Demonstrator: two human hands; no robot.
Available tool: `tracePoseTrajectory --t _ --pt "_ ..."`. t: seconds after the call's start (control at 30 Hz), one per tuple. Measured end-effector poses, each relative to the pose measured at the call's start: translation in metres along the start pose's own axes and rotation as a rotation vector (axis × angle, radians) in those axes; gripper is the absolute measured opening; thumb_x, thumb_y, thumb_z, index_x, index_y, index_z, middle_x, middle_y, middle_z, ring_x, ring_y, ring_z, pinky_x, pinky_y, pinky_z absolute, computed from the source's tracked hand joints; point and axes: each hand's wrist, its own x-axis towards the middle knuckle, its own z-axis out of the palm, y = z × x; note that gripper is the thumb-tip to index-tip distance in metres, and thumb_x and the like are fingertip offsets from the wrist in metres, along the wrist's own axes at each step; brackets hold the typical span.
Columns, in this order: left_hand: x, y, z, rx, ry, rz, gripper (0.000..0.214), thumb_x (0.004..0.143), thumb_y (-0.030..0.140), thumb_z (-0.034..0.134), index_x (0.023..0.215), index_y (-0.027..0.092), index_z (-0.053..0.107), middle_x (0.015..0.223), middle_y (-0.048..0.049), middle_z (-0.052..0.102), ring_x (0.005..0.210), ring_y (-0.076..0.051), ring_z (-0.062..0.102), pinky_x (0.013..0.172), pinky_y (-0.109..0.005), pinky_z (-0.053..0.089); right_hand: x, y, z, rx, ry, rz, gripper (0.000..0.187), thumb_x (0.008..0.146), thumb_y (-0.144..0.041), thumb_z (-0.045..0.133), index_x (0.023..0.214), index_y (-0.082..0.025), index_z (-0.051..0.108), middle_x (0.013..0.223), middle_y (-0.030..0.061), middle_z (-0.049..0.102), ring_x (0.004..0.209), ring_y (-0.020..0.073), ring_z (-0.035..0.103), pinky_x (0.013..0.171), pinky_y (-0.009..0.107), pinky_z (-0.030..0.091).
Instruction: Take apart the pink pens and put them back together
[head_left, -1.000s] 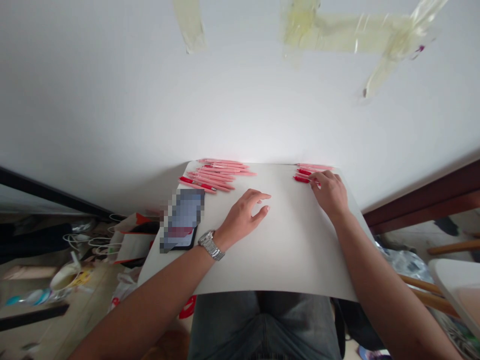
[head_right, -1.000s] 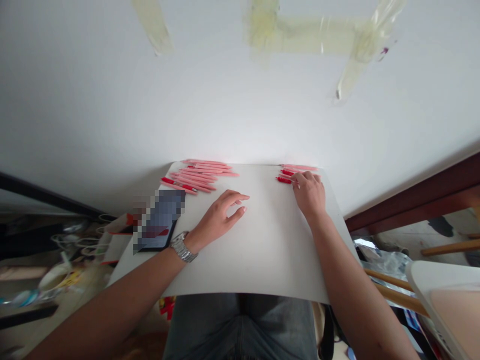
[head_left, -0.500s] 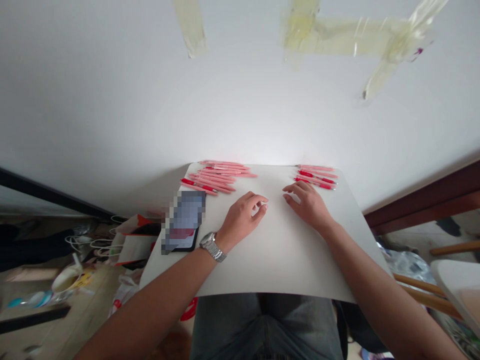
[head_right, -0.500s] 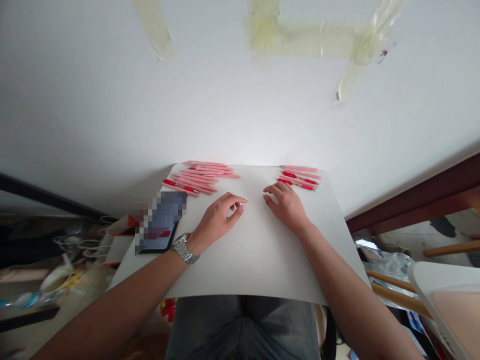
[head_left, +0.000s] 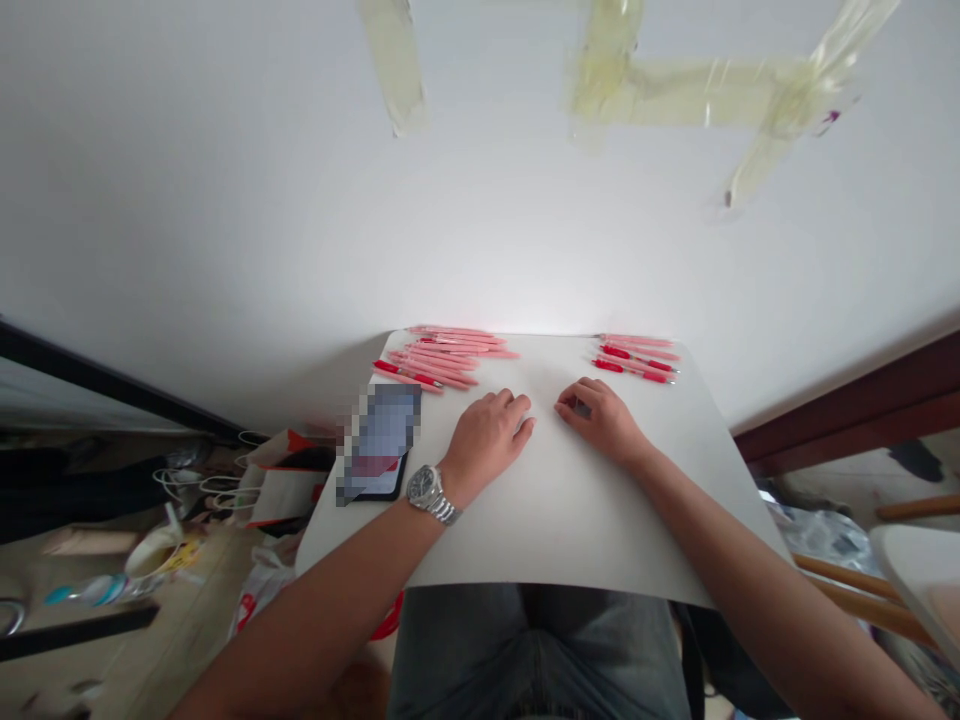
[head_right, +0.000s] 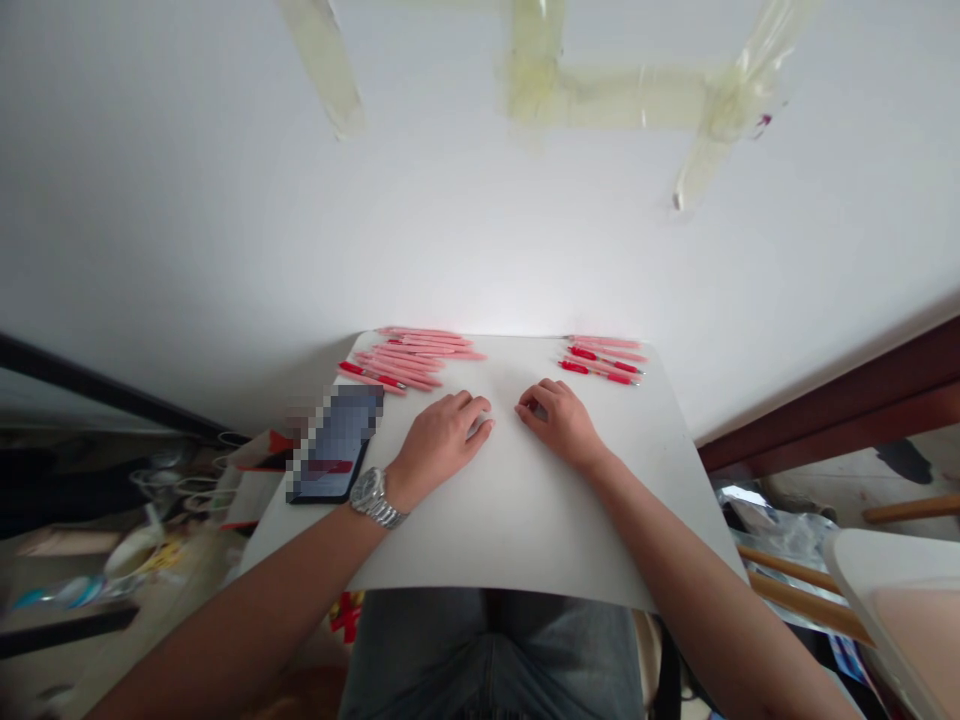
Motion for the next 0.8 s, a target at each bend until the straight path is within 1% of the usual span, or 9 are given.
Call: tracePoseTrajectory --t 0.2,0.43,0.53,0.63,0.7,0.8 --pt "0.0 0.004 -0.007 0.032 -0.037 0.034 0.01 0.103 0.029 0.057 0.107 0.022 0.064 0.101 -0.0085 0.063 0.092 -0.026 0.062 0.08 -0.039 0.052 0.001 0.001 0.0 0.017 -0.014 0.023 0.01 0.097 -0.03 0.063 0.091 -0.024 0.069 0.088 0.0053 0.069 0.086 0.0239 0.061 0.081 0.038 0.05" --pt "0.0 -0.006 -0.025 -0.075 -0.082 0.042 0.009 0.101 0.028 0.06 0.107 0.025 0.067 0.102 -0.0056 0.066 0.093 -0.024 0.066 0.081 -0.037 0.054 0.003 -0.001 -0.001 0.019 -0.019 0.025 0.012 0.097 -0.031 0.062 0.09 -0.024 0.069 0.088 0.0056 0.069 0.085 0.0239 0.061 0.08 0.038 0.05" --pt "0.0 -0.016 -0.036 -0.113 -0.084 0.06 0.007 0.1 0.024 0.061 0.104 0.025 0.067 0.102 -0.0042 0.067 0.096 -0.023 0.068 0.085 -0.036 0.054 0.003 -0.002 -0.001 0.029 -0.032 0.039 0.011 0.097 -0.031 0.062 0.091 -0.024 0.069 0.089 0.0052 0.069 0.086 0.0236 0.062 0.08 0.037 0.05" --pt "-0.004 -0.031 -0.046 -0.123 -0.063 0.025 0.008 0.101 0.025 0.061 0.105 0.025 0.068 0.103 -0.0033 0.069 0.094 -0.022 0.068 0.085 -0.035 0.054 0.004 -0.002 -0.002 0.022 -0.031 0.036 0.01 0.096 -0.03 0.063 0.091 -0.024 0.069 0.089 0.0053 0.07 0.087 0.0237 0.062 0.081 0.037 0.05" --pt "-0.008 -0.043 -0.053 -0.131 -0.038 0.004 0.009 0.099 0.024 0.062 0.105 0.025 0.069 0.105 -0.0033 0.07 0.094 -0.021 0.068 0.088 -0.035 0.054 0.004 -0.002 -0.002 0.016 -0.029 0.03 0.01 0.096 -0.03 0.063 0.09 -0.024 0.07 0.089 0.0054 0.07 0.087 0.0237 0.062 0.081 0.037 0.05" --pt "-0.015 -0.063 -0.065 -0.11 -0.005 -0.048 0.015 0.1 0.024 0.059 0.111 0.025 0.069 0.113 -0.0033 0.071 0.103 -0.022 0.068 0.092 -0.036 0.054 0.003 -0.003 -0.002 0.017 -0.037 0.03 0.011 0.097 -0.03 0.062 0.091 -0.024 0.07 0.089 0.0057 0.07 0.086 0.0238 0.062 0.079 0.036 0.05"
